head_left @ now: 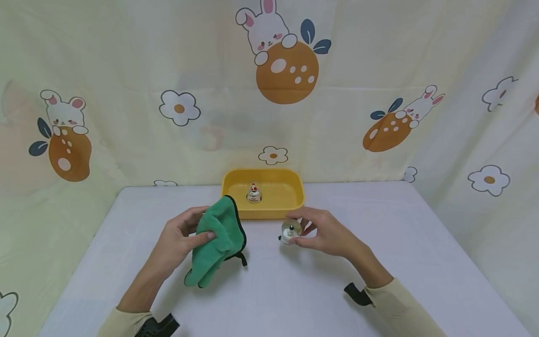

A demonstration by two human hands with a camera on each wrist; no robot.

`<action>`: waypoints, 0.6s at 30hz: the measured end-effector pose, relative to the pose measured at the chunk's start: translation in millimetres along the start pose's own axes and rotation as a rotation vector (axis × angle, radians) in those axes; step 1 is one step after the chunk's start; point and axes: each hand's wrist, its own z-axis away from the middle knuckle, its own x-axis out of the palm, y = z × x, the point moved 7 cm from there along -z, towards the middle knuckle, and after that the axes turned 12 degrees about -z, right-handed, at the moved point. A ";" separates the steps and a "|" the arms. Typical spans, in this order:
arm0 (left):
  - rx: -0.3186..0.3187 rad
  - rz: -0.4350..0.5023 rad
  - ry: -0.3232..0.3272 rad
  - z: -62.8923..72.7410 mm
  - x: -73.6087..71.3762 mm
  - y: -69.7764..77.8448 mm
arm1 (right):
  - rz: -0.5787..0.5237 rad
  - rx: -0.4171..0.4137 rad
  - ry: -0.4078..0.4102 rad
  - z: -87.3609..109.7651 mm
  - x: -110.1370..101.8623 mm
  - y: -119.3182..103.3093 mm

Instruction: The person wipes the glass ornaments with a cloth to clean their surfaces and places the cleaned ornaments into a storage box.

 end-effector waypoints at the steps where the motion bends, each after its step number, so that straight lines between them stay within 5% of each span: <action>1: -0.005 -0.001 0.002 0.4 -1.1 -1.0 | -0.006 0.004 -0.001 0.3 0.2 1.8; 18: -0.041 -0.039 0.032 10.3 -23.9 -15.7 | 0.026 -0.010 0.023 -10.3 -8.6 19.7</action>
